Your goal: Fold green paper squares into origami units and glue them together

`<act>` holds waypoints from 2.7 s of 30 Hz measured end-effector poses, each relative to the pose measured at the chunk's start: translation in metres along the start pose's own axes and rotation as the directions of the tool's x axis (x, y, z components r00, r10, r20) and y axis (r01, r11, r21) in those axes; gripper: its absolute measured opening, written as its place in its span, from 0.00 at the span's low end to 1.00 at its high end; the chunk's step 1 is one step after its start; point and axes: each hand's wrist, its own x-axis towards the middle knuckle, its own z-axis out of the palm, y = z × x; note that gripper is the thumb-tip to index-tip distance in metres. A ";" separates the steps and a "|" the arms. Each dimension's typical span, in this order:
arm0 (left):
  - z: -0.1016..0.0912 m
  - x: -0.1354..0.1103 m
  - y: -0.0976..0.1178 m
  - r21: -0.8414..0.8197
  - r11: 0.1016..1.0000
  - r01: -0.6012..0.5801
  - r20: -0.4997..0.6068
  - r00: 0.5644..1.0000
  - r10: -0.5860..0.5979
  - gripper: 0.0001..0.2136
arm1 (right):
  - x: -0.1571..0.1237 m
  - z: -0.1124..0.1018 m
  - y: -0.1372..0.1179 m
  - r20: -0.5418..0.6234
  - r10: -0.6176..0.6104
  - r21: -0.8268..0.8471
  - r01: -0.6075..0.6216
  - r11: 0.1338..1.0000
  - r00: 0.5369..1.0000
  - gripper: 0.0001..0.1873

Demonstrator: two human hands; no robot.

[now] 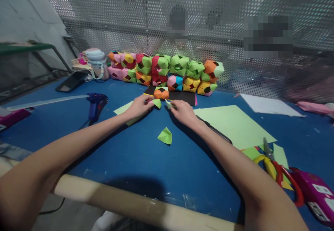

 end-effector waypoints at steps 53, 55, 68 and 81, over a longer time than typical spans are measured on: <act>-0.061 -0.061 0.003 0.509 0.860 0.023 0.276 0.943 -0.188 0.18 | -0.022 -0.054 0.001 0.219 0.249 -0.061 -0.242 0.968 0.943 0.16; -0.062 -0.060 0.004 0.513 0.857 0.045 0.234 0.953 -0.191 0.17 | -0.021 -0.056 0.000 0.150 0.264 -0.006 -0.266 0.964 0.953 0.17; -0.032 -0.094 0.032 0.315 0.760 -0.569 0.016 0.804 0.595 0.15 | -0.047 -0.014 -0.074 0.494 0.108 0.843 -0.506 0.181 0.863 0.14; -0.032 -0.094 0.033 0.204 0.834 -0.512 0.155 0.858 0.489 0.20 | -0.058 -0.005 -0.084 0.463 0.274 0.869 -0.493 0.050 0.843 0.13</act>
